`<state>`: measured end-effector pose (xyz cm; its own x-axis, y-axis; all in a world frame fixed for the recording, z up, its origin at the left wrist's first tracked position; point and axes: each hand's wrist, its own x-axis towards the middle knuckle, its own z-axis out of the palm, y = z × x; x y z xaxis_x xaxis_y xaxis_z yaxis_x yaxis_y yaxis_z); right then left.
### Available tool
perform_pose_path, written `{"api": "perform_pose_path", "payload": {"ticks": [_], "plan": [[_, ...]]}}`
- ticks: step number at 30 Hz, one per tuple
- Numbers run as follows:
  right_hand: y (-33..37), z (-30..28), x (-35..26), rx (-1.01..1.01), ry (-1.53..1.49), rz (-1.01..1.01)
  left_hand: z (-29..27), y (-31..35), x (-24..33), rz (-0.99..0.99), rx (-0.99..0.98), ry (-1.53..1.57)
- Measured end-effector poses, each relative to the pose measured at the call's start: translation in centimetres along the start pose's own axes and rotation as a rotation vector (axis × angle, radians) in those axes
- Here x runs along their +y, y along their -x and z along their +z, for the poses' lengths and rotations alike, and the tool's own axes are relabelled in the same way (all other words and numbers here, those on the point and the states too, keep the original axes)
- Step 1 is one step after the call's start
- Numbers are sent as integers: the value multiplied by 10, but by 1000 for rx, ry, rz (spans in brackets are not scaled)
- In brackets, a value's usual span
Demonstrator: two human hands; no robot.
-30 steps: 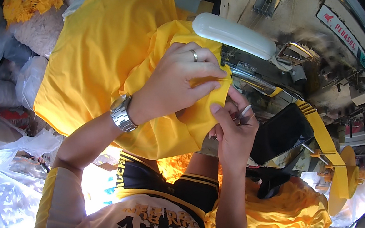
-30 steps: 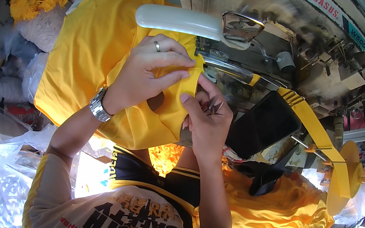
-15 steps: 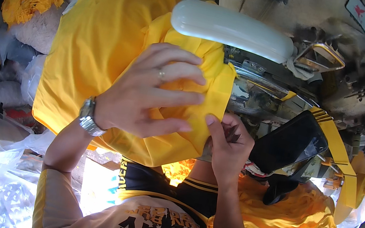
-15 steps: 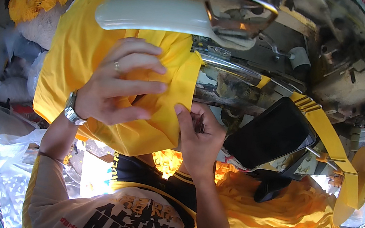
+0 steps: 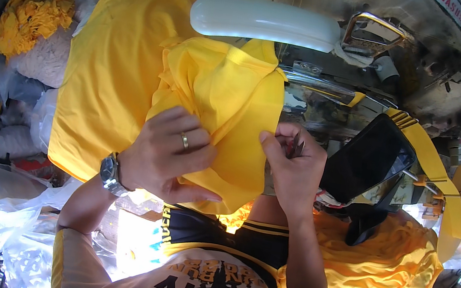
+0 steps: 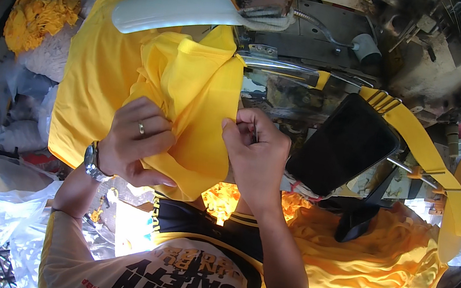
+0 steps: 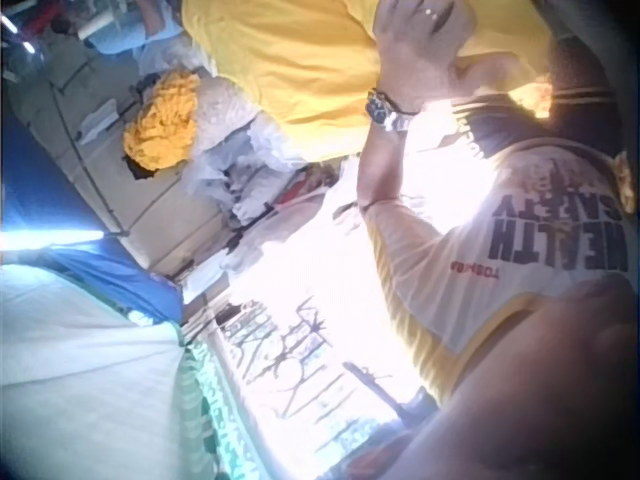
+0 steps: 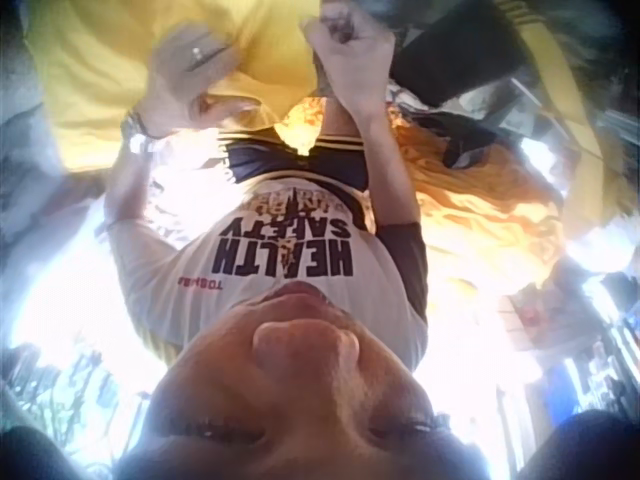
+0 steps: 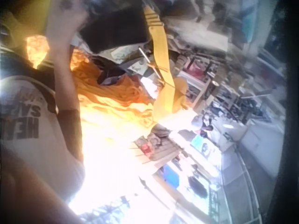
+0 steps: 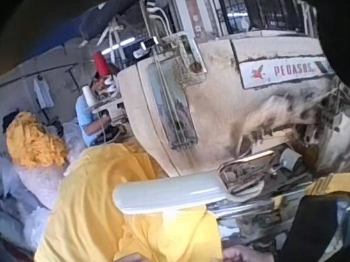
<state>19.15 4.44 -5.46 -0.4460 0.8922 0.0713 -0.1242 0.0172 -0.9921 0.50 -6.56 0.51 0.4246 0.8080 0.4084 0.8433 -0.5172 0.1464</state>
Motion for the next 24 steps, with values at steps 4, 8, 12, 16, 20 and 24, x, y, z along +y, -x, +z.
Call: {"api": "perform_pose_path", "payload": {"ticks": [4, 8, 12, 16, 20, 24], "plan": [[0, 1, 2, 32, 29, -13, -12, -37, -23, 1, 130, -202], [0, 3, -1, 68, 88, -75, -7, -36, -45, -245, 138, -113], [-2, 0, -6, 71, 161, -90, -11, -32, -45, -230, 249, 4], [-7, -8, -12, 21, 254, -112, -32, -11, -52, -353, 359, 251], [-8, -11, -27, 39, 285, -43, -57, 29, -67, -458, 149, 386], [-19, -12, -28, 78, 319, -93, -46, 39, -56, -482, 59, 319]]}}
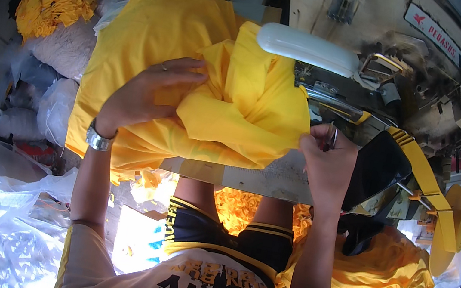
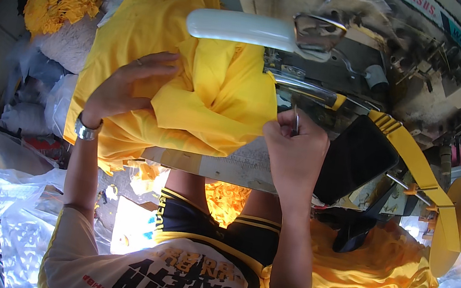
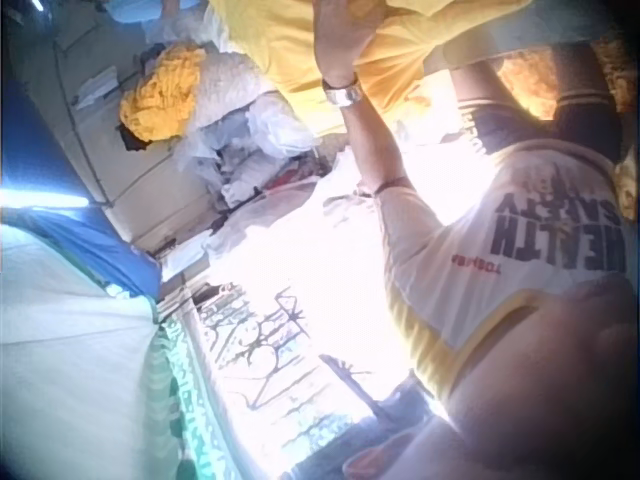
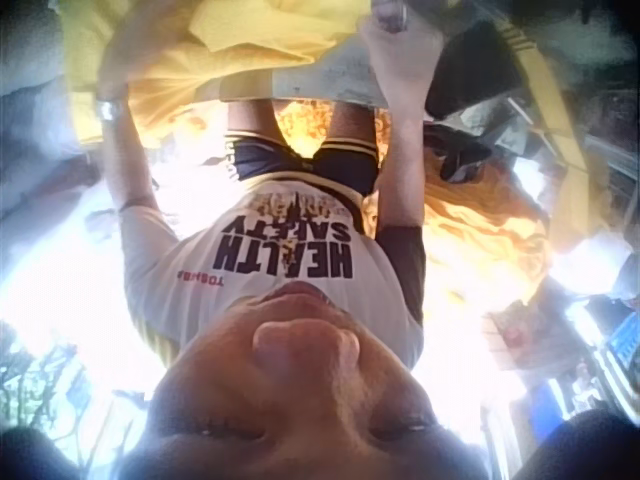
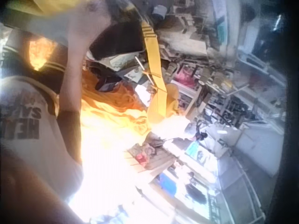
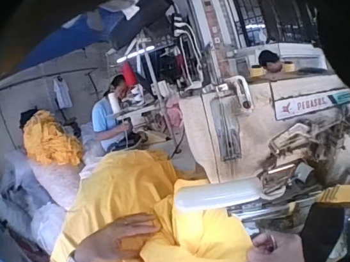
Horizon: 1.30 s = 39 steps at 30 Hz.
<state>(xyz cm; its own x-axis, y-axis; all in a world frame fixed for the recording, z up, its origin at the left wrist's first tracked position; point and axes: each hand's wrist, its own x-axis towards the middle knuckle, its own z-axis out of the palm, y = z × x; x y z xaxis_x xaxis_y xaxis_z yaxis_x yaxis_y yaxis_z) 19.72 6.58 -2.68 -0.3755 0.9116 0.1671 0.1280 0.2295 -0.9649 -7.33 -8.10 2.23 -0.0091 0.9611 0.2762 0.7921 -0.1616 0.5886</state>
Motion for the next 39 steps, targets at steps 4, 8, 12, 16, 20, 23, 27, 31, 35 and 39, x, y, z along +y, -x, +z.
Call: {"api": "perform_pose_path", "payload": {"ticks": [4, 8, 12, 16, 20, 23, 27, 31, 35, 39], "plan": [[-5, -2, -7, 3, 27, 29, 11, 7, -20, 144, 63, -3], [-4, -3, -10, 25, 11, 35, -17, 19, 12, 95, 265, 47], [-3, -1, -3, 8, 54, 43, 1, 57, 113, 544, 152, -359], [12, 11, 8, -48, 3, 47, 21, 73, 150, 611, -193, -291], [42, 18, 25, -133, -104, 169, -19, 17, 78, 221, -70, -396], [55, 26, 26, -226, -347, 266, -2, 16, 15, 139, -146, -387], [64, 15, 40, -419, -789, 283, 41, 45, -6, 149, -156, -540], [80, 8, 28, -537, -1022, 320, 54, 96, -3, 244, 387, -697], [73, 10, 30, -478, -751, 312, 67, 77, 29, 204, 259, -635], [69, 1, 28, -359, -659, 346, 60, 32, 58, 181, -51, -926]]}}
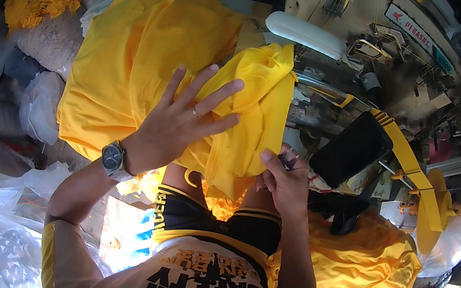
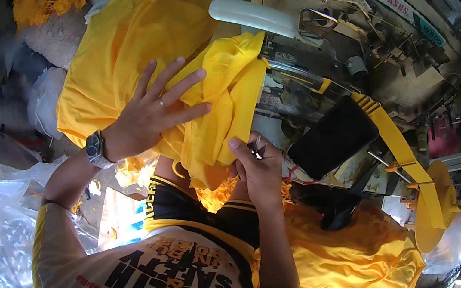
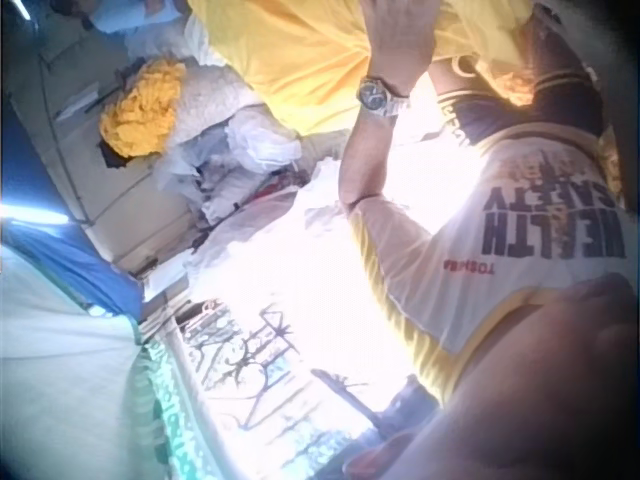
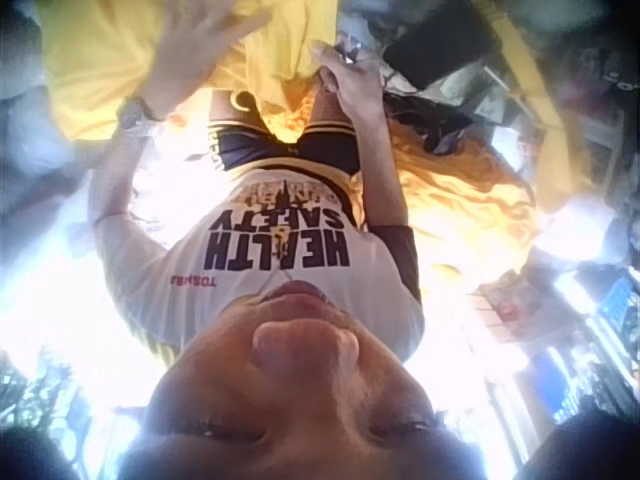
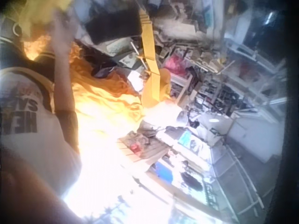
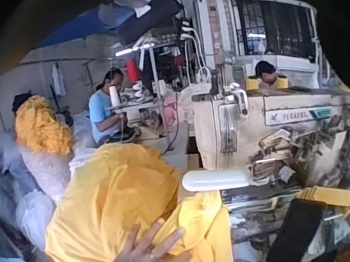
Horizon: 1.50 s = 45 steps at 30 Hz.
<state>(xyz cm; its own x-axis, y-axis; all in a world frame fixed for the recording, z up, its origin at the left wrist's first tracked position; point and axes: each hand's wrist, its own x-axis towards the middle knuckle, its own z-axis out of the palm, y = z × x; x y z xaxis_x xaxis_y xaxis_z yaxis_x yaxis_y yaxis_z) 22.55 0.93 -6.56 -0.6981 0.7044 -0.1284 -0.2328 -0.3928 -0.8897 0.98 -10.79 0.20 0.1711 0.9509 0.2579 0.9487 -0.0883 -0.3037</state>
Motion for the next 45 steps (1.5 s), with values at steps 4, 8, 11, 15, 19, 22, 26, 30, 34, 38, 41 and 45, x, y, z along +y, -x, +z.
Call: {"api": "perform_pose_path", "payload": {"ticks": [4, 8, 11, 15, 19, 22, 26, 30, 34, 38, 41, 45], "plan": [[13, -12, -13, 27, 33, -52, 18, -2, -35, -62, -92, 334], [12, -23, -2, 19, 127, 24, 33, 13, -34, -121, -126, 414], [8, -23, 0, 3, 122, 39, 42, 20, -34, -133, -38, 438], [-4, -21, -5, 12, 74, 27, 30, 10, -32, -95, 218, 476], [-18, -17, -13, 26, 47, 21, 19, 2, -36, -125, 262, 417], [-26, -14, -17, 23, 41, 20, 24, 2, -39, -184, 366, 417], [-35, -14, -22, 37, 93, 9, 22, 3, -37, -336, 358, 464], [-38, -12, -23, 58, 142, -21, 22, -1, -34, -286, 486, 436], [-39, -13, -22, 55, 222, -55, 22, 1, -36, -251, 544, 487], [-39, -10, -19, 117, 326, -106, 11, -5, -37, -178, 562, 399], [-39, -10, -17, 152, 404, -130, 6, -5, -36, -135, 520, 345], [-40, -8, -14, 196, 544, -208, 0, 4, -38, -98, 475, 253]]}}
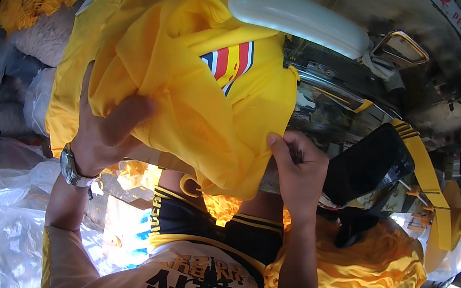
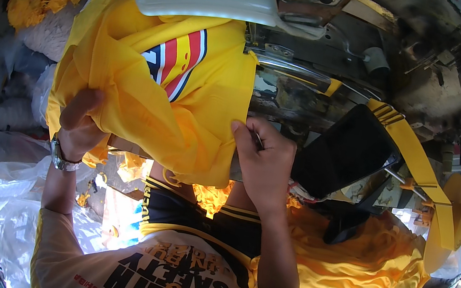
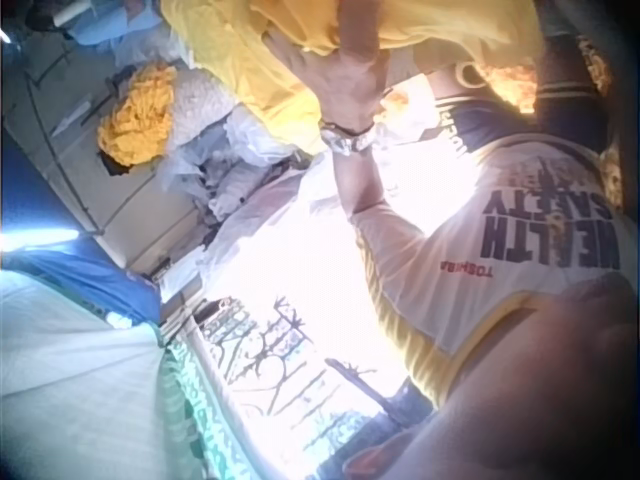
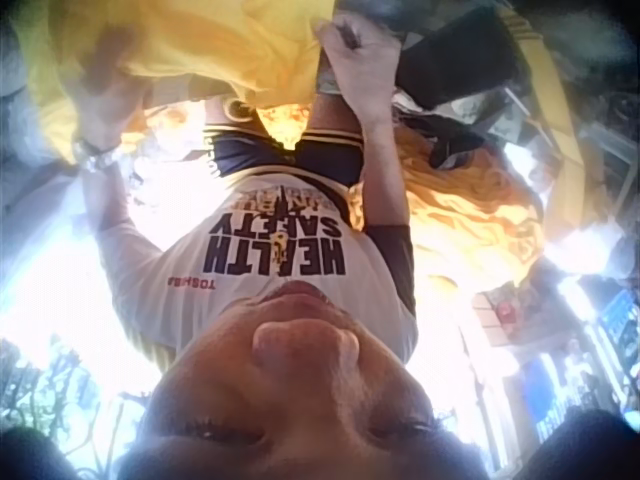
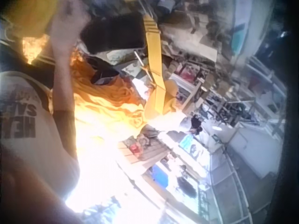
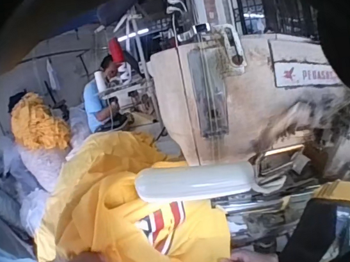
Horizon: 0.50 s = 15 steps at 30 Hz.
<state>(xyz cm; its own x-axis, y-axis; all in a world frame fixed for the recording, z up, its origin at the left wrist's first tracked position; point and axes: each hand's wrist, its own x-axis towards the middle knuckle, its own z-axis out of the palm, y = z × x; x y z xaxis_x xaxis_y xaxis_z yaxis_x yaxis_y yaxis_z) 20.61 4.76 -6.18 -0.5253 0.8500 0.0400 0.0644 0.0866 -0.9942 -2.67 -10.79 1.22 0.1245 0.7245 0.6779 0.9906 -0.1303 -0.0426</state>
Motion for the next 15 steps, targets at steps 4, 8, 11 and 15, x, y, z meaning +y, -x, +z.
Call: {"api": "perform_pose_path", "payload": {"ticks": [4, 8, 11, 15], "plan": [[-2, 3, -1, 12, 52, -33, -5, -3, 0, 43, -9, -12], [-5, 0, 6, -37, 5, -19, -11, -11, 0, 79, 31, 19], [-4, 0, -5, -83, -137, 130, -21, -17, 1, 27, 22, 47], [-7, -2, -11, -139, -275, 180, -27, -22, 4, -3, 40, 115]]}}
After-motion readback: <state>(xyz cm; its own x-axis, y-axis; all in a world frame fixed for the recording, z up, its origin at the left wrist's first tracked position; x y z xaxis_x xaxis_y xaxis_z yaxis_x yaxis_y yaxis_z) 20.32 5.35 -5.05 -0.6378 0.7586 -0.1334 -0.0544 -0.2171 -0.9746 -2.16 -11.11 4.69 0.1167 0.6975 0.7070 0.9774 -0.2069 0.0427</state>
